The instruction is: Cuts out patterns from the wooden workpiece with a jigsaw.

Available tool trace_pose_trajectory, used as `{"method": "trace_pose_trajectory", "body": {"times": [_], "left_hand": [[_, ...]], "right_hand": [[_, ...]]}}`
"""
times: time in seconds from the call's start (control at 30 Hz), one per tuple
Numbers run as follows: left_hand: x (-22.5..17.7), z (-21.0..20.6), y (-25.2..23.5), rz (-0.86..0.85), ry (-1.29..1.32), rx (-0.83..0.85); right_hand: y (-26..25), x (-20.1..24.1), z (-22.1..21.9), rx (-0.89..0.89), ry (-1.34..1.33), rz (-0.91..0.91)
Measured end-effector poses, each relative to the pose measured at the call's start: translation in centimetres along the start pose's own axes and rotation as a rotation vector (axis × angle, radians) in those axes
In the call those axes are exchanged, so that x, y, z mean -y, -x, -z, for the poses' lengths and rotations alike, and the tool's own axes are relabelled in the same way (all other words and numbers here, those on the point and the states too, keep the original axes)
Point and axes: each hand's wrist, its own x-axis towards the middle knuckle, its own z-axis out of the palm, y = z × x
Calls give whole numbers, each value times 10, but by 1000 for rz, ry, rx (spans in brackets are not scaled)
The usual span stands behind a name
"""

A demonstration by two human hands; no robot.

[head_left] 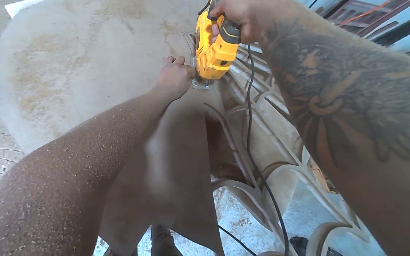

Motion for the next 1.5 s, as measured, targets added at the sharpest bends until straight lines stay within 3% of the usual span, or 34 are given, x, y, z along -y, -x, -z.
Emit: {"method": "trace_pose_trajectory", "body": {"times": [0.47, 1.5], "left_hand": [[-16, 6, 13, 122, 91, 72], [-14, 8, 24, -22, 89, 5]], "right_hand": [[13, -1, 0, 9, 34, 80], [36, -12, -5, 3, 1, 27]]}}
